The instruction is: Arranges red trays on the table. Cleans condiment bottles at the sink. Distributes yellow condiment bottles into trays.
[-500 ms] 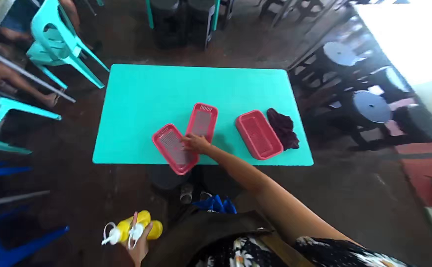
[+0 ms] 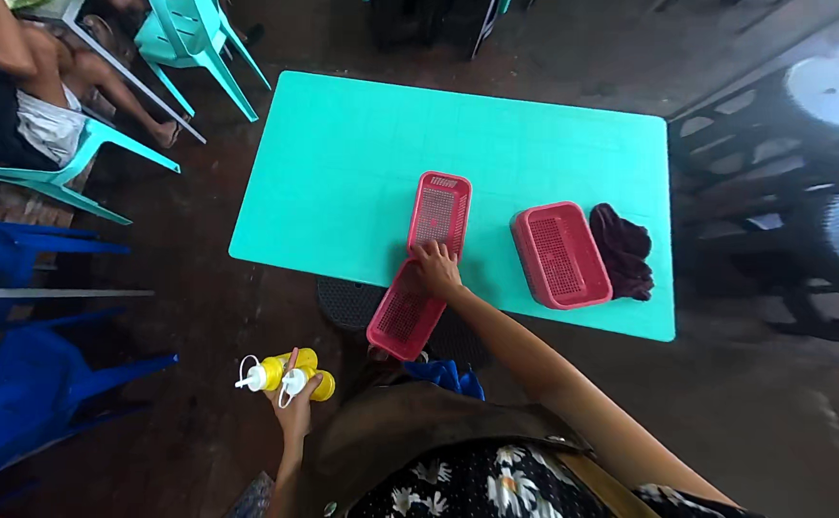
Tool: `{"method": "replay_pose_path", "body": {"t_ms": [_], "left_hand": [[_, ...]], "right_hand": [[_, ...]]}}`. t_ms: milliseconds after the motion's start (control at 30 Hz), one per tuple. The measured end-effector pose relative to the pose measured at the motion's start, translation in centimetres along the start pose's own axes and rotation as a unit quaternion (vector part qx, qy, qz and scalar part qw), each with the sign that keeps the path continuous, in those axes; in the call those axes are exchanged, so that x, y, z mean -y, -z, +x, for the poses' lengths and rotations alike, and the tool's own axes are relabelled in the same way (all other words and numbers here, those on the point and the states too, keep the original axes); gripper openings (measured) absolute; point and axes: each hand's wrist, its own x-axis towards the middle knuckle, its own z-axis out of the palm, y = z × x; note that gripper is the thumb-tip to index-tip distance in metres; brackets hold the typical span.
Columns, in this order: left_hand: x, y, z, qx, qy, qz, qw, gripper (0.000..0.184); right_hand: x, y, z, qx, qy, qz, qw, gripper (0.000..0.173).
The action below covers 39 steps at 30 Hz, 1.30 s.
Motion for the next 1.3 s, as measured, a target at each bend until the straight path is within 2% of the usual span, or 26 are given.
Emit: {"method": "replay_pose_path", "body": {"t_ms": [100,167,233,333,467,533,600,633,667,733,800,833,900,1000,1167,1233,1300], "left_hand": [[0.4,0.4,-0.8,-0.004,0.006,0.01,1.0,0.082],[0.4,0.6,-1.3,-0.012,0.011,0.017,1.0,0.083],[0.5,1.0,-1.8,-0.018,0.015,0.025,0.999,0.082],[0.5,1.4,-2.4,-0.024,0.02,0.016,0.999,0.08],[1.8,1.7,-2.5,-0.051,0.008,-0.006,0.999,0.083],[2.1,1.8,-2.5,-0.059,0.002,-0.012,0.998,0.082],[2.0,1.7,-2.7,-0.062,0.006,-0.016,0.998,0.08],[1.8,1.7,-2.8,-0.061,0.012,-0.02,0.998,0.08],[1.8,1.7,-2.8,-0.06,0.016,-0.022,0.998,0.081],[2.0,1.7,-2.9,-0.058,0.009,-0.02,0.998,0.082],[2.2,1.8,-2.9,-0.056,0.008,-0.017,0.998,0.083],[2.3,1.8,-2.9,-0.055,0.012,-0.018,0.998,0.083],[2.5,1.7,-2.9,-0.05,0.017,-0.022,0.998,0.084],[2.7,1.7,-2.7,-0.032,0.01,-0.015,0.999,0.081],[1.9,0.9,-2.3,-0.007,0.016,0.011,1.0,0.079],[1.6,0.3,-2.1,0.0,0.012,0.012,1.0,0.078],[1.4,-0.2,-1.8,0.009,0.007,0.013,1.0,0.08]], "right_hand": [[0.8,0.0,-0.1,-0.114,0.021,0.012,0.993,0.045],[1.4,0.4,0.1,-0.151,0.052,-0.006,0.987,0.042],[2.7,1.6,0.1,-0.1,0.035,0.002,0.994,0.04],[4.9,2.7,0.7,0.007,-0.082,0.102,0.991,0.042],[7.0,1.1,1.5,0.051,-0.196,0.309,0.929,0.057],[8.2,0.2,1.5,0.04,-0.223,0.425,0.876,0.065],[9.0,-0.2,1.4,0.05,-0.228,0.498,0.835,0.064],[9.0,-0.3,1.4,0.06,-0.22,0.496,0.838,0.063],[8.9,-0.1,1.3,0.058,-0.206,0.453,0.866,0.06],[8.5,1.1,0.6,0.011,-0.161,0.281,0.946,0.047],[7.4,1.8,0.3,-0.059,-0.125,0.134,0.981,0.048],[6.5,1.8,0.5,-0.073,-0.117,0.082,0.987,0.056],[4.6,1.6,0.9,-0.045,-0.104,0.024,0.993,0.066],[2.6,1.0,0.8,0.008,-0.069,0.004,0.998,0.05],[3.3,0.0,-1.5,0.047,0.028,0.023,0.998,0.054],[2.9,0.2,-2.1,0.042,0.077,0.034,0.996,0.047],[1.3,1.2,-2.6,0.002,0.087,0.056,0.995,0.045]]}}
